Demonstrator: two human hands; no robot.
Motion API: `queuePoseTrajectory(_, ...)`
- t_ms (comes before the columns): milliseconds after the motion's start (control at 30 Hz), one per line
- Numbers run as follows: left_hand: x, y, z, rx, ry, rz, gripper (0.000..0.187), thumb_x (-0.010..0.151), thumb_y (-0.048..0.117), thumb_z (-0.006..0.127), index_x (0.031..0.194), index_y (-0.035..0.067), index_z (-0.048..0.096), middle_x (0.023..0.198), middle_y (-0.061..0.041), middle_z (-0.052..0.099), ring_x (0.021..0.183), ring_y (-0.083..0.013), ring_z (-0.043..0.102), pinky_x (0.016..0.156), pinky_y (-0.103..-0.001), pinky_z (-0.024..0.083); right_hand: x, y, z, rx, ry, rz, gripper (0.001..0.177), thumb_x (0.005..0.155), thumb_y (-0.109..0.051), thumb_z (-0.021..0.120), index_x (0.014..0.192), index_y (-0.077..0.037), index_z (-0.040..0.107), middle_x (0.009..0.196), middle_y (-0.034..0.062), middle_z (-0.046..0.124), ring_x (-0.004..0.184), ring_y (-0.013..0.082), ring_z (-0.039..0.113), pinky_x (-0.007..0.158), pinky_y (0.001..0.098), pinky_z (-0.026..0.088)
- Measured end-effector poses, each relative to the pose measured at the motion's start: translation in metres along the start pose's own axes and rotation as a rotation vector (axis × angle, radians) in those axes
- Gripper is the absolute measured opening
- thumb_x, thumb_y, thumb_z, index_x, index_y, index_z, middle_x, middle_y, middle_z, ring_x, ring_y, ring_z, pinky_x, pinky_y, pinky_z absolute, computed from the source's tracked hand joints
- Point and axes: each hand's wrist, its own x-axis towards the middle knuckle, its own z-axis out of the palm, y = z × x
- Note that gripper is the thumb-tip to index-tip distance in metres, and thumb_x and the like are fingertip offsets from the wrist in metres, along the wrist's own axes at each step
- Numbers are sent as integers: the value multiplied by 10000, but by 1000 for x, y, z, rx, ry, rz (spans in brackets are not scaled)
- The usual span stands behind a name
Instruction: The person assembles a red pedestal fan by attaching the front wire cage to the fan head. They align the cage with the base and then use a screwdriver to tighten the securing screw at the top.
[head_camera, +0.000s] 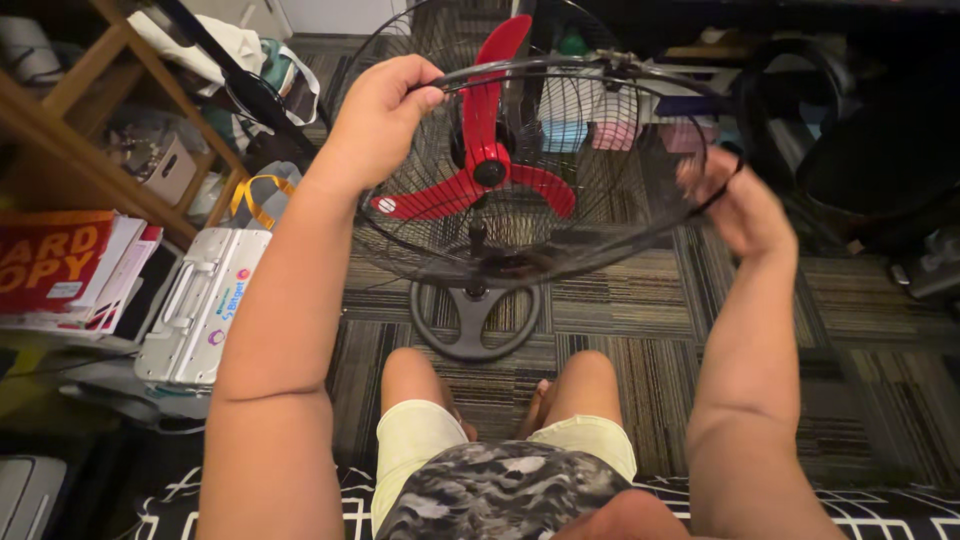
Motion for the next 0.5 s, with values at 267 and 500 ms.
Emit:
queuePoseTrajectory(267,3,-1,-9,61,-24,76,99,1018,68,676,1076,-4,641,939,-97,638,907,-217,620,816,-349,489,73,-92,106,-587,-118,-90,410,1160,-256,531,1488,-14,571,1345,76,679,1240,148,649,1076,248,504)
queuePoseTrajectory(500,-9,-14,-18,-34,-63,-268,121,1024,131,662,1100,38,651,870,1,603,790,-111,538,701,-295,462,97,-77,129,-476,-77,72,272,1069,-138,659,1299,-1,708,1018,34,718,886,87,630,763,234,473)
